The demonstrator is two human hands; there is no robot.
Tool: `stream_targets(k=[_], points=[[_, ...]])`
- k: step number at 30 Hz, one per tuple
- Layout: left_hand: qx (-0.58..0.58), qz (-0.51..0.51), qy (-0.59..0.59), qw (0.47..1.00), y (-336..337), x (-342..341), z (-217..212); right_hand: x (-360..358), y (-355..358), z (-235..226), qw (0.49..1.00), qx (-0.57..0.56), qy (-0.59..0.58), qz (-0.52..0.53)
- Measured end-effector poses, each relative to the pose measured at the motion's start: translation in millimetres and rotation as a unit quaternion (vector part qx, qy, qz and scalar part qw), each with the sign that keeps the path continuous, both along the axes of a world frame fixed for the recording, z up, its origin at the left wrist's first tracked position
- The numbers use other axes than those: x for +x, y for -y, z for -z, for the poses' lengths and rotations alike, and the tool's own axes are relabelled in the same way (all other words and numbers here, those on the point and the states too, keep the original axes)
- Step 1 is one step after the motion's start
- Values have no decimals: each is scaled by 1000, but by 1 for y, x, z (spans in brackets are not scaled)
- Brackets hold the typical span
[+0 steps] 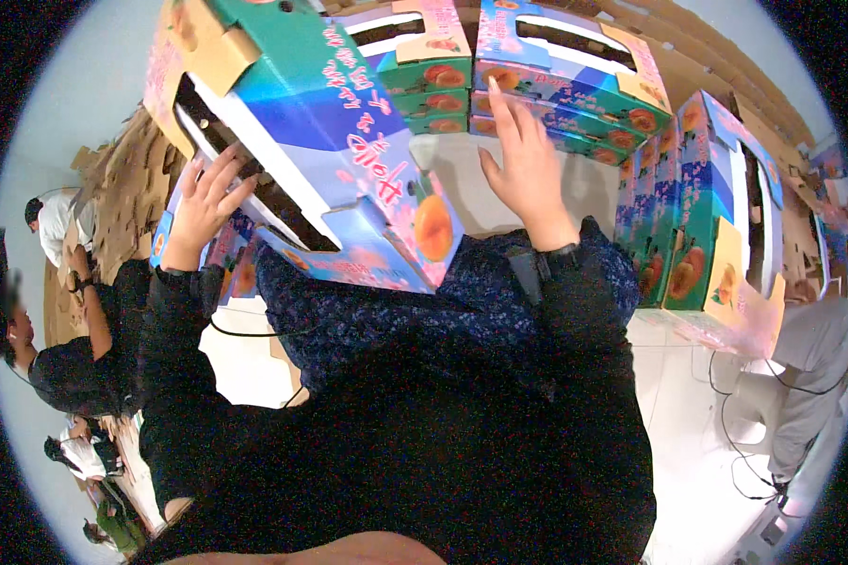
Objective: Folding and stacking cardboard fruit boxes on the floor.
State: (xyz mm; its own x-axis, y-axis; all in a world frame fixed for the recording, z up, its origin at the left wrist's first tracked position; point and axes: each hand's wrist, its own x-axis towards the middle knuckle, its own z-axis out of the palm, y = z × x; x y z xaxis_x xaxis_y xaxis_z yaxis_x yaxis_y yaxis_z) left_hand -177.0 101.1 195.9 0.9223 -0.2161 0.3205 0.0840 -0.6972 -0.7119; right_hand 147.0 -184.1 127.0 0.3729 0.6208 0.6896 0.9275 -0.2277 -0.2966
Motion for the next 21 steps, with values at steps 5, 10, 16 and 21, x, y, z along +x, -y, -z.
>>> stream_targets(k=[5,10,16,21], points=[[66,54,-64,994,6,34,-16,-1,0,-81,948,43,312,-37],[161,171,-75,969,24,69,-24,-50,12,-140,888,-145,431,-70],[181,229,-129,948,40,101,-19,-59,20,-94,814,-267,496,-140],[180,203,-137,953,66,103,-28,-40,22,-104,809,-289,450,-245]])
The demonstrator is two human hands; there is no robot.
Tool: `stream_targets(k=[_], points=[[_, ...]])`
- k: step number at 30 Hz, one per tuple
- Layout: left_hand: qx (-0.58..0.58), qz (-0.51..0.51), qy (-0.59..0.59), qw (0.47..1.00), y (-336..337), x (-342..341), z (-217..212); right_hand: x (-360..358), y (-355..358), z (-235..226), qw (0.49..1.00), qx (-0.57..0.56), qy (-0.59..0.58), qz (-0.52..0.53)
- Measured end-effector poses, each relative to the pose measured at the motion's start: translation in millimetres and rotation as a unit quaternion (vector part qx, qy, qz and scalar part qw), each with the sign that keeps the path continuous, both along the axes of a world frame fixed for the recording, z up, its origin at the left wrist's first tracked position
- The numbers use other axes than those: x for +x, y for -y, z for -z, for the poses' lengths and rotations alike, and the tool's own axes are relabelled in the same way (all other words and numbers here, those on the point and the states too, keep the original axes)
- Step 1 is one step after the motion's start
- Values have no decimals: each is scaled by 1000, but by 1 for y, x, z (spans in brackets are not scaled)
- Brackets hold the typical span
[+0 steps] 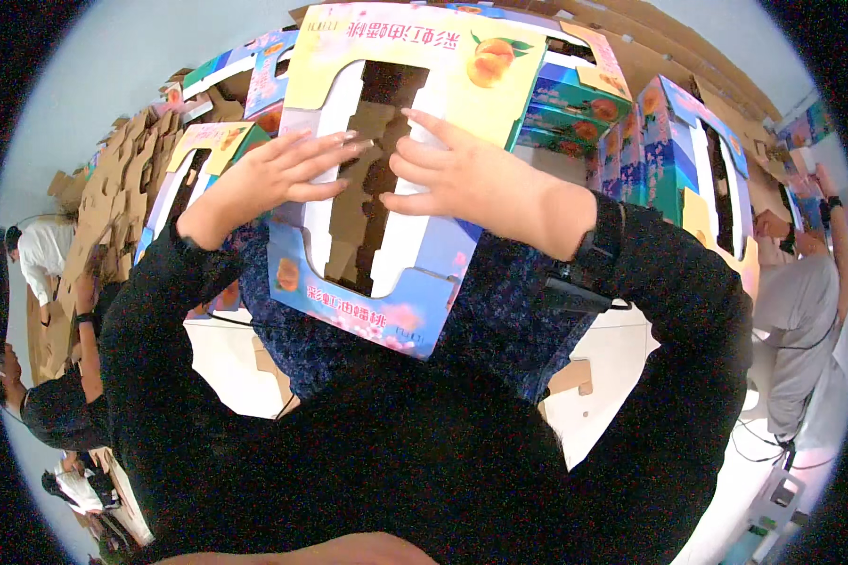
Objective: Folding and stacking cardboard fruit boxes on the floor.
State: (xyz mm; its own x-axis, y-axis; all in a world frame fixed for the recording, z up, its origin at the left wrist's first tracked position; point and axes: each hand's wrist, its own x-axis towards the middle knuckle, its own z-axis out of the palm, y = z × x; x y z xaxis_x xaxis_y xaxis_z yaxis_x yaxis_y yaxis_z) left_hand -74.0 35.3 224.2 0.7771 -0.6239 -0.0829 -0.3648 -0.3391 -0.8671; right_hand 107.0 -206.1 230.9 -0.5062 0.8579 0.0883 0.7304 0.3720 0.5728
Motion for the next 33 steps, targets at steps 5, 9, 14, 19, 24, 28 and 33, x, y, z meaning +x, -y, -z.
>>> stream_targets(k=[5,9,14,19,24,28,33], points=[[-266,-39,123,955,-8,-20,-33,5,38,-22,997,12,-16,75],[-276,-32,370,887,-46,-56,-38,1,64,-61,970,62,-48,230],[-374,-75,365,849,-62,-79,-4,46,114,-102,925,189,-11,329],[-411,-174,277,851,-50,-77,35,93,171,-132,867,317,98,371],[-469,-221,237,822,-42,-84,78,120,180,-133,848,353,126,375],[-500,-210,249,803,-44,-90,91,159,168,-120,883,319,95,331],[-508,-275,272,770,-47,-110,103,179,98,-96,912,289,33,290]])
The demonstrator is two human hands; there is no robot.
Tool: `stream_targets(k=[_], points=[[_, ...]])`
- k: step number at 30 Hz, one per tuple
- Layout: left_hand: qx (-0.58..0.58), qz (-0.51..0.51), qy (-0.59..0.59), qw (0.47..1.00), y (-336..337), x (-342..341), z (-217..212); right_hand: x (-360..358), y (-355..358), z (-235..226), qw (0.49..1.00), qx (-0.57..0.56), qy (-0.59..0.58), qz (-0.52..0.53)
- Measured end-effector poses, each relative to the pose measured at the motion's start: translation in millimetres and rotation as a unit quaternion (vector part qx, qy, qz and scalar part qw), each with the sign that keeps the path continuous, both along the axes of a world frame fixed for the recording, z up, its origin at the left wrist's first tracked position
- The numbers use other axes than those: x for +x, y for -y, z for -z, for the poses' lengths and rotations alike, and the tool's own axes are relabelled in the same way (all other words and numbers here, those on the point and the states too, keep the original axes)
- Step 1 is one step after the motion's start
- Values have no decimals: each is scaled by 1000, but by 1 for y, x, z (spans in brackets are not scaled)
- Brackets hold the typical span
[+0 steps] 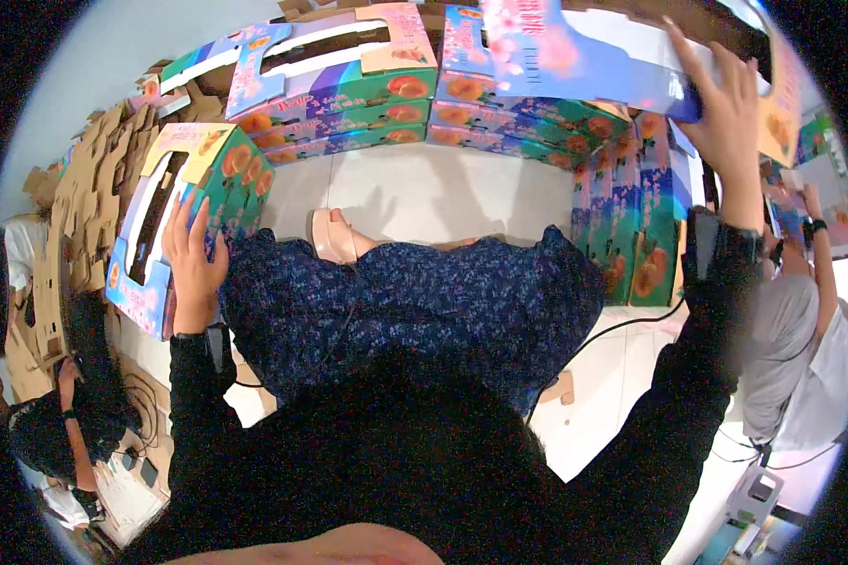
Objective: Folding and stacking cardboard fruit boxes on the floor.
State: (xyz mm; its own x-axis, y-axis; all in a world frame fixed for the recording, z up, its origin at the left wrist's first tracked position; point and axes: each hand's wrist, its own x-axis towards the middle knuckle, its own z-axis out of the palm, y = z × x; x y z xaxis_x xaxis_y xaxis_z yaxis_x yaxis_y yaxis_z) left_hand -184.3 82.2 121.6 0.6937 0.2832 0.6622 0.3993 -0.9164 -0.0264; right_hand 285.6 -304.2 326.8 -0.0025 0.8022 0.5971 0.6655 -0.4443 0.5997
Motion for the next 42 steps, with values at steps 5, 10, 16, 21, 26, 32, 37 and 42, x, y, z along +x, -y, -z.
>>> stream_targets(k=[5,10,16,21,26,32,37,42], points=[[1,-125,-46,991,-12,-29,7,47,-67,35,994,-46,-85,-46],[-40,-319,-82,943,-35,-55,26,77,-105,76,965,-106,-232,-53],[-76,-362,-148,917,-36,-57,23,101,-115,115,904,-162,-395,-19],[-66,-353,-153,921,-35,-54,23,120,-117,125,899,-133,-416,30],[-59,-347,-144,925,-33,-53,22,138,-128,133,874,-124,-465,67],[-40,-339,-141,929,-32,-52,21,103,-126,159,940,-127,-217,229],[-33,-318,-100,942,-30,-56,27,-28,-113,186,924,-142,-332,130],[-32,-311,-92,945,-28,-53,22,-116,-95,211,838,-230,-491,51]])
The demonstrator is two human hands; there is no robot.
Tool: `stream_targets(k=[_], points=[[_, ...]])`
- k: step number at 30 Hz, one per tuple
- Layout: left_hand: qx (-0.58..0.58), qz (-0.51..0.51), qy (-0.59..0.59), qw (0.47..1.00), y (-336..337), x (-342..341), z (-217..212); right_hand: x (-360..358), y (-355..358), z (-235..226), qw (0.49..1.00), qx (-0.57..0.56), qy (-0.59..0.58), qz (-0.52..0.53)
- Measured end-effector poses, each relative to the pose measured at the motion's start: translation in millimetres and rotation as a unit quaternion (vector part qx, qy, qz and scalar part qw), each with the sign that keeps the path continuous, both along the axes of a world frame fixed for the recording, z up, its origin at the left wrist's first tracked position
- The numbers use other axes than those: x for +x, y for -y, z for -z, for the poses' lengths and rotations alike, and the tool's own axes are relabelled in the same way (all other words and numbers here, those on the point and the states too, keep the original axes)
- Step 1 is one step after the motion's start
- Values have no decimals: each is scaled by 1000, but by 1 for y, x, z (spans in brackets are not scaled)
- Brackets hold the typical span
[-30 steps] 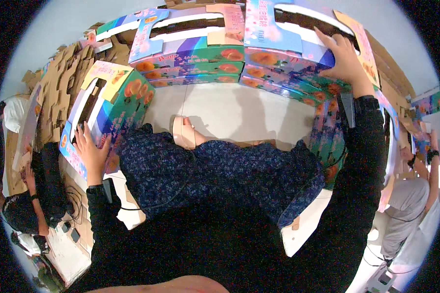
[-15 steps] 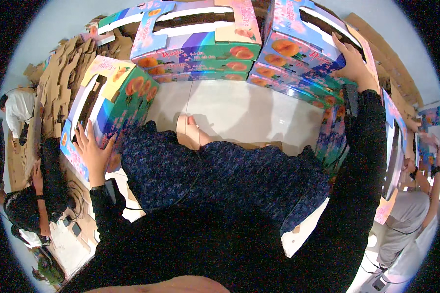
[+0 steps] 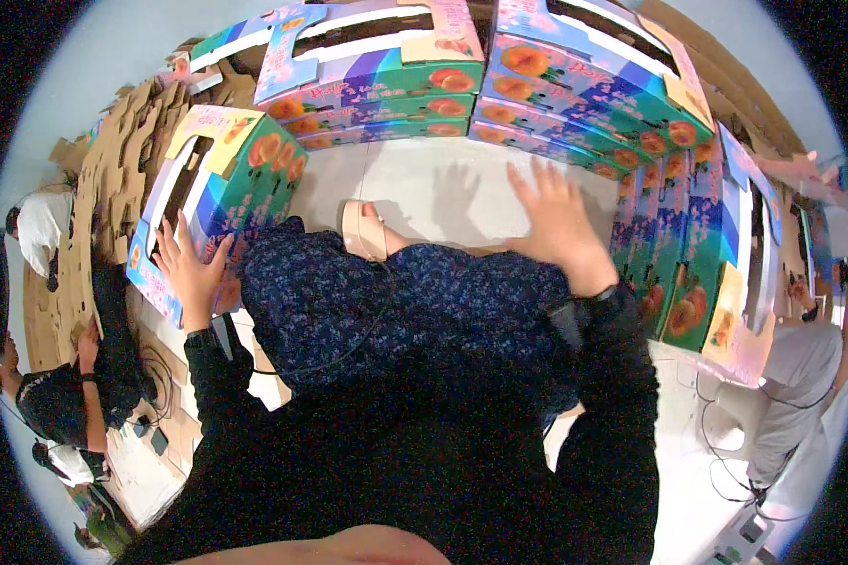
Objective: Folding and stacking cardboard fruit boxes on the floor.
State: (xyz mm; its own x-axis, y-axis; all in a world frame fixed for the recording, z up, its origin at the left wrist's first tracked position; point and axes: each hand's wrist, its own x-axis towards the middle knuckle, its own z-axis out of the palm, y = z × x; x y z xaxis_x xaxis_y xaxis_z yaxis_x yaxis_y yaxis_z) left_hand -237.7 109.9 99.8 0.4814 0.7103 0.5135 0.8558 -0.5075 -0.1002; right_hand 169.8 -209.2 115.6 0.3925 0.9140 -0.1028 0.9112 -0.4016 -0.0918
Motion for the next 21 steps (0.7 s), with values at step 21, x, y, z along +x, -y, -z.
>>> stream_targets(k=[21], points=[[-190,339,196,900,44,148,49,-10,7,80,974,-141,-156,86]])
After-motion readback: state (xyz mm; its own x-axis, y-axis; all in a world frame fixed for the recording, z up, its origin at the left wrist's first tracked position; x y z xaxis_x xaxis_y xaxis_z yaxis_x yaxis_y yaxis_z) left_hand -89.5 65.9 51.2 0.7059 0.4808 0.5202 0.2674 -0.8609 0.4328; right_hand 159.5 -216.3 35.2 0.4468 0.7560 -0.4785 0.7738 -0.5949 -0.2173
